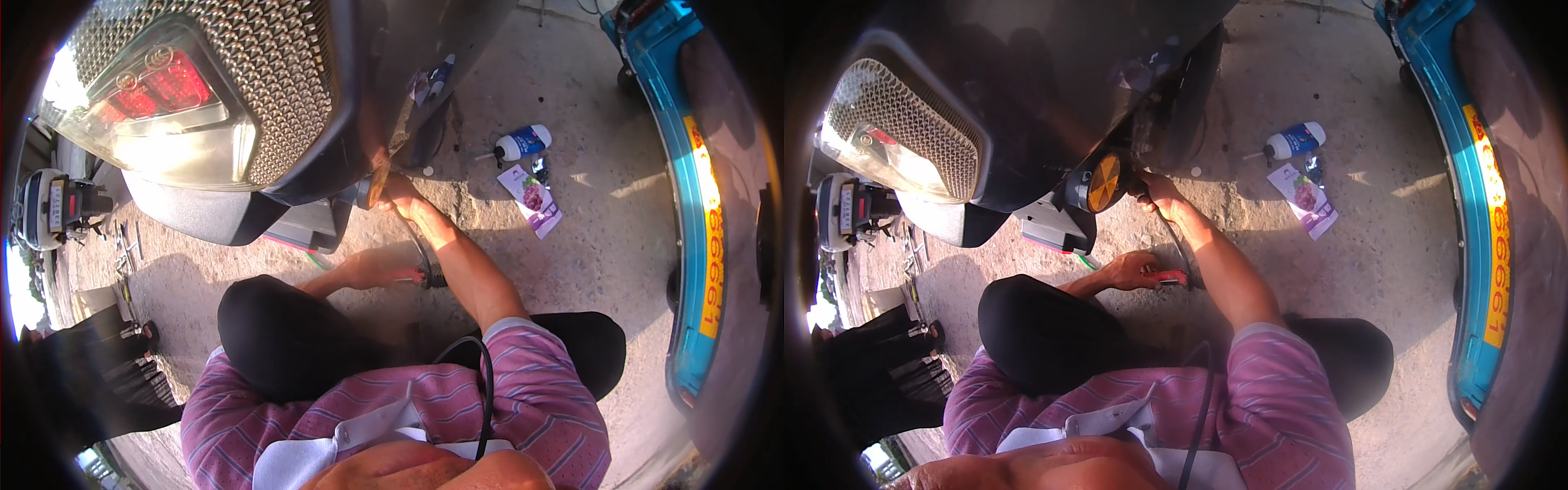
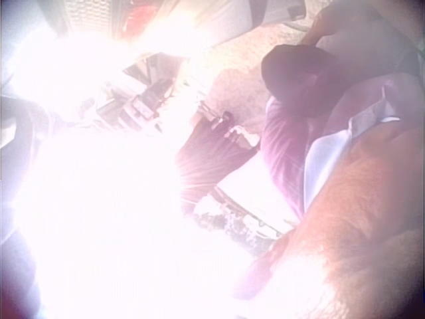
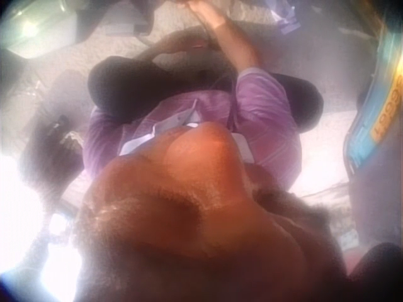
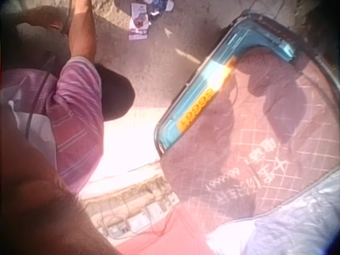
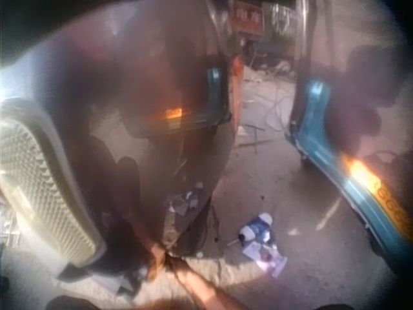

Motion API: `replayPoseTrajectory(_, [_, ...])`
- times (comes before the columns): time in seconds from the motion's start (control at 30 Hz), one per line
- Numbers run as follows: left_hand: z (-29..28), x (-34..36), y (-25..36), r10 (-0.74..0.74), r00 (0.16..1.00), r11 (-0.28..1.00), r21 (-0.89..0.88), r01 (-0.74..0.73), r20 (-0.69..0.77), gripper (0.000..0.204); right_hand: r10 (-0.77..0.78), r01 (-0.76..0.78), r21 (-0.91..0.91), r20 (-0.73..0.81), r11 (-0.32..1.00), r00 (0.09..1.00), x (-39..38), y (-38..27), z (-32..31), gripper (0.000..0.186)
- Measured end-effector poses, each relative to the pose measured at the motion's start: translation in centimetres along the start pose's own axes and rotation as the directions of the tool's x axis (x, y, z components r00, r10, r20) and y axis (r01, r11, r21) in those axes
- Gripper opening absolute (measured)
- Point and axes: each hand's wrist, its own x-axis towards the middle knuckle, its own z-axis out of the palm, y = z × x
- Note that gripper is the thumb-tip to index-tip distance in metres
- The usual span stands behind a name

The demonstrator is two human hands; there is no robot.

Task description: The person applies a liquid from a white bottle to a component near the rear wheel of a scooter and then uses a tool to tighten a bolt in the same area.

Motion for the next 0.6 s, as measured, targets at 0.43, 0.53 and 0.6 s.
replayPoseTrajectory(0.43, [-0.1,-0.5,-1.1,0.026,0.999,0.998,0.064,-0.028,0.032,0.035,-0.273,0.235,-0.444,-0.023,0.864,0.962,-1.3,-1.5,2.5,0.019])
replayPoseTrajectory(0.53, [0.1,-0.2,-1.1,0.039,0.999,0.995,0.089,-0.042,0.036,0.039,-0.206,0.156,-0.316,-0.134,0.936,0.969,-0.9,0.5,1.1,0.015])
replayPoseTrajectory(0.6, [0.1,-0.2,-1.1,0.039,0.998,0.992,0.121,-0.045,0.055,0.039,-0.136,0.136,0.104,-0.016,0.985,0.991,-0.6,2.2,1.0,0.015])
